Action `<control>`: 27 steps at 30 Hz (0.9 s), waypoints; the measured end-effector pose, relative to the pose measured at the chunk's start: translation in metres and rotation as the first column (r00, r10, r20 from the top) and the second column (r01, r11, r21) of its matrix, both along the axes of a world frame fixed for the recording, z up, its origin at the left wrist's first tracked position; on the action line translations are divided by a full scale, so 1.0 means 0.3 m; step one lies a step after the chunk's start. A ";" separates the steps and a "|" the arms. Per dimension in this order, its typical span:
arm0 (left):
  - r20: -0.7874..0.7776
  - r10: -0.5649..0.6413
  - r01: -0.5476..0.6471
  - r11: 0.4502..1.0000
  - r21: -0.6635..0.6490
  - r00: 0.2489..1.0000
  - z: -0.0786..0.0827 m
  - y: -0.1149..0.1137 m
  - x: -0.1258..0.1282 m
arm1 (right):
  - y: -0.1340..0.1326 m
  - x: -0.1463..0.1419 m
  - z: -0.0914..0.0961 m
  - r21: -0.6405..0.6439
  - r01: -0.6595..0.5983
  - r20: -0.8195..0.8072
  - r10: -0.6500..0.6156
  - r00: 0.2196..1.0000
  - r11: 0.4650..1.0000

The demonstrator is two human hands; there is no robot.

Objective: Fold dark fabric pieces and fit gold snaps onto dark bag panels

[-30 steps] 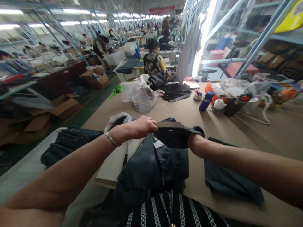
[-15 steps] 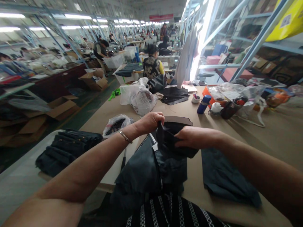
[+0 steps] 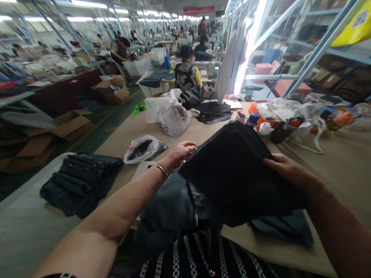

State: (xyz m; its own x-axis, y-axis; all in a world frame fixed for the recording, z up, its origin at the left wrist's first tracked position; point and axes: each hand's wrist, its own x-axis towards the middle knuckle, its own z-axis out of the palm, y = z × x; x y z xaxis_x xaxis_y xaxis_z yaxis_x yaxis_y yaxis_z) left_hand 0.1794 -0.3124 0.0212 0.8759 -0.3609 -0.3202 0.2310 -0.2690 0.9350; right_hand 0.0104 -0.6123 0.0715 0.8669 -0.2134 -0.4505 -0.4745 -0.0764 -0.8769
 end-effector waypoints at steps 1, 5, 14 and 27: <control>0.026 -0.012 0.010 0.996 0.090 1.000 -0.041 0.011 0.004 | -0.061 -0.052 -0.035 -0.017 0.132 -0.019 -0.132 0.991 0.991; 0.097 -0.122 0.079 0.928 0.365 0.988 -0.198 0.042 0.009 | -0.326 -0.290 -0.259 -0.172 0.371 -0.131 -0.395 0.909 0.912; 0.078 -0.475 0.240 0.572 0.784 0.877 -0.398 -0.063 -0.009 | -0.401 -0.481 -0.564 -0.713 0.229 0.047 -0.281 0.959 0.662; 0.361 -0.762 0.146 0.505 0.850 0.537 -0.154 -0.103 -0.298 | 0.353 0.147 -0.513 0.123 0.085 -0.017 -0.084 0.996 0.989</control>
